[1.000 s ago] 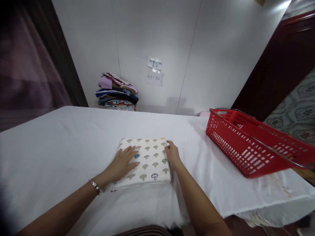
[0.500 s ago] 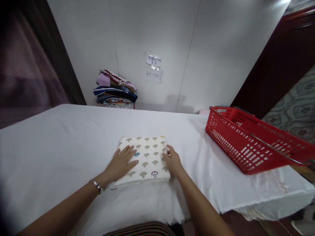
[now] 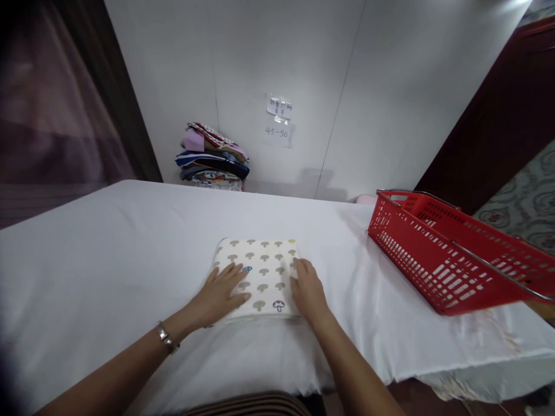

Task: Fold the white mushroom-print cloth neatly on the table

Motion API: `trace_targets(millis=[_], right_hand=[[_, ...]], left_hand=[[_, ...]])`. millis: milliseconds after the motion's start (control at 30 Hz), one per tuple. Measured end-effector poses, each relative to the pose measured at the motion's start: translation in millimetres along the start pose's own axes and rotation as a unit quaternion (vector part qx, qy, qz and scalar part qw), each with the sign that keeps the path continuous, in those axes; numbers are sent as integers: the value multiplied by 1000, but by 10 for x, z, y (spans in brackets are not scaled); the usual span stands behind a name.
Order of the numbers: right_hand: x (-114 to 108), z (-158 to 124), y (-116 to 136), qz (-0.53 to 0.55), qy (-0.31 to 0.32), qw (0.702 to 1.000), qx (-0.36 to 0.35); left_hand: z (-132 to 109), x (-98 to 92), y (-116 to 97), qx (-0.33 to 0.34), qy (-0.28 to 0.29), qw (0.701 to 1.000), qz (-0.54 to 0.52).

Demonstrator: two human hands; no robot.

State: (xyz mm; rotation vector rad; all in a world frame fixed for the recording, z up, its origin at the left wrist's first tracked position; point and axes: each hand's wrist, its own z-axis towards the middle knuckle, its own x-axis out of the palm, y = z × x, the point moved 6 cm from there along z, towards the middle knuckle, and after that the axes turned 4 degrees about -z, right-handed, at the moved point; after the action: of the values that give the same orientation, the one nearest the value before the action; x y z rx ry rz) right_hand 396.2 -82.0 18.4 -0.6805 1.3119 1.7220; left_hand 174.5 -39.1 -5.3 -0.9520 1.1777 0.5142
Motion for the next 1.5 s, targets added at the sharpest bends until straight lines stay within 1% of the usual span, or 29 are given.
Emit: trace_targets(millis=[67, 167, 200, 233, 267, 333, 400, 467, 500, 567, 600, 667, 733, 800, 867, 967, 1067, 1200, 1300, 1400, 1500], right_hand=[[-15, -65, 377, 26, 4, 997, -73], [89, -135, 909, 60, 66, 983, -163], [136, -138, 1022, 64, 84, 977, -184], [192, -126, 1083, 62, 101, 974, -195], [254, -101, 1088, 55, 118, 972, -194], [397, -29, 949, 21, 158, 974, -159], [523, 28, 720, -21, 195, 974, -110], [593, 51, 549, -48, 210, 973, -87], [609, 52, 507, -53, 213, 972, -86], [613, 55, 488, -55, 214, 972, -85], [604, 67, 495, -56, 211, 972, -84], [571, 131, 505, -64, 194, 975, -85], [534, 246, 444, -84, 165, 980, -76], [528, 369, 279, -107, 154, 981, -39], [553, 458, 85, -119, 160, 980, -2], [598, 511, -72, -122, 167, 978, 2], [622, 506, -105, -133, 173, 976, 6], [618, 482, -97, -150, 193, 970, 13], [602, 484, -71, -165, 210, 964, 9], [593, 566, 44, -181, 204, 962, -11], [634, 740, 221, -187, 182, 964, -56]], left_hand=[[-32, 55, -67, 6, -3, 1000, 14], [-35, 97, -102, 6, -13, 1000, 27], [-32, 102, -102, 7, -13, 999, 29], [-30, 103, -98, 8, -11, 999, 31], [-32, 102, -93, 9, -9, 999, 32], [-45, 96, -80, 7, -5, 999, 31], [-63, 85, -73, 4, -5, 1000, 27], [-66, 75, -71, 2, 1, 1000, 19], [-54, 66, -67, 0, 6, 1000, 15], [7, 25, -44, -12, 7, 1000, 9], [56, -10, -25, -19, -2, 1000, 10], [176, -91, 27, -27, -39, 999, 25], [297, -134, 105, -35, -74, 996, 42], [390, -105, 212, -51, -81, 995, 42], [439, -39, 312, -67, -74, 995, 28], [449, 23, 370, -66, -73, 995, 16], [438, 26, 360, -63, -73, 995, 10], [423, 5, 378, -79, -68, 995, -3], [421, -20, 426, -88, -82, 992, -24], [470, -55, 473, -107, -100, 989, -14], [600, -74, 457, -98, -97, 990, 23]])
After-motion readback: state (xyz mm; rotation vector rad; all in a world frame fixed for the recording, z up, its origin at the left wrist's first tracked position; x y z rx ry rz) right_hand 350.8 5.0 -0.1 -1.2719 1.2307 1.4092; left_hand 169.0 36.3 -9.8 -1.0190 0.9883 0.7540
